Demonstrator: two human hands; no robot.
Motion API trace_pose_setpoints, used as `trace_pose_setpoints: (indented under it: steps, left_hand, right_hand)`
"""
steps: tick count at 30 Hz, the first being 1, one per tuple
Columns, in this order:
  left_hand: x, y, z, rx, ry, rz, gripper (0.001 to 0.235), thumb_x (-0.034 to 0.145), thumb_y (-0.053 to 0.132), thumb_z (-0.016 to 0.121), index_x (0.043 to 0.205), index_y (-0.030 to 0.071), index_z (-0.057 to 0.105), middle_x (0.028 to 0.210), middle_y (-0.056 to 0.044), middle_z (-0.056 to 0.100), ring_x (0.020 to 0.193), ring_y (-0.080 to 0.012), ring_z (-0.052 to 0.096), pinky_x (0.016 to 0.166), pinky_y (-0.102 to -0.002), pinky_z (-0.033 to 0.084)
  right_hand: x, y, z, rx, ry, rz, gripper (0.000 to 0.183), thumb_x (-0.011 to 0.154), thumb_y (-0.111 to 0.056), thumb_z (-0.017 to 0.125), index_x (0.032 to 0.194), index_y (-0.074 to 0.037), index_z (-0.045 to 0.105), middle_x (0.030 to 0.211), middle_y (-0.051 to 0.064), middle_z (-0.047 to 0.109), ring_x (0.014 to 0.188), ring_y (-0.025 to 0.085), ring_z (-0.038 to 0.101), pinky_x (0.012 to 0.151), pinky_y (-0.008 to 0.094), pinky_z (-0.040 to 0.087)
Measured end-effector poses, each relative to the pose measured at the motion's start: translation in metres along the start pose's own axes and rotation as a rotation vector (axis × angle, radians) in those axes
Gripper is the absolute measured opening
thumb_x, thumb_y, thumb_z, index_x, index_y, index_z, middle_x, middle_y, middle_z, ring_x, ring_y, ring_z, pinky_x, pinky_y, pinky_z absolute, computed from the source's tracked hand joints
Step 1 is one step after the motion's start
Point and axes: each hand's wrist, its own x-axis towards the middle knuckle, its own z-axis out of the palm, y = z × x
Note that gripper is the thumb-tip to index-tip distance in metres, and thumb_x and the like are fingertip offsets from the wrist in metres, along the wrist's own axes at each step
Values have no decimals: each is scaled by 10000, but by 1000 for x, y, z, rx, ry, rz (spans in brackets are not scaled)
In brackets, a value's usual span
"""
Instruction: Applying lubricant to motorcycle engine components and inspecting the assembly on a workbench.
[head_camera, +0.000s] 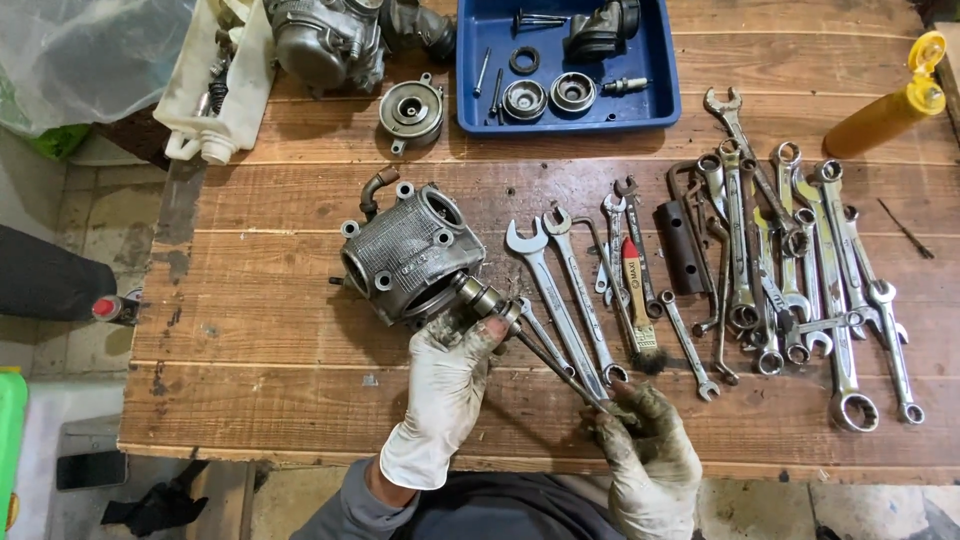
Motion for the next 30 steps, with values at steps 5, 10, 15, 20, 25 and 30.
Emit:
trace_pose_setpoints:
  steps: [5,10,15,20,25,30]
  left_hand:
    - [0,4,-5,-30,-26,-64,419,798,-127,769,1195,-10,702,1085,-144,777,906,-257,756,664,-343,607]
    - [6,-1,-10,-101,-34,-29,349,871,23,764,1212,46,691,1109,-96,765,968,-265,736,810,-437,607]
    - [4,1,-13,-79,7,-18,339,857,37,785,1187,53,707,1086,-98,774,919,-271,749,688,-411,597]
    - [4,3,-12,-112,-17,20,415,839,-12,783,1243,23,694,1148,-119,765,994,-306,752,787,-468,635]
    - [9,4,-13,-77,18,89,512,796,-33,810,1287,29,681,1222,-76,741,1099,-224,690,992,-436,587]
    - [9,8,-8,-83,-26,93,471,819,-43,790,1275,5,684,1201,-117,750,1081,-285,724,1012,-462,588]
  right_hand:
    - [6,3,-4,101,-13,104,495,798,35,749,1282,65,647,976,212,747,813,317,764,761,437,675]
    - [12,7,-5,40,41,140,477,795,75,734,1266,69,656,987,212,739,810,287,729,779,387,645]
    - [17,-5,-2,199,-80,188,378,878,-89,742,1217,59,665,982,227,760,672,328,751,593,406,668]
    - [21,-4,-2,206,-75,285,294,899,-56,713,1159,74,670,787,339,729,527,356,710,421,339,568]
    - [21,-1,-1,226,-61,248,389,763,42,787,1137,101,693,827,253,755,547,357,721,509,414,650]
    - [17,-5,7,69,-15,65,539,657,115,814,1171,61,666,1009,199,742,860,254,751,850,379,664]
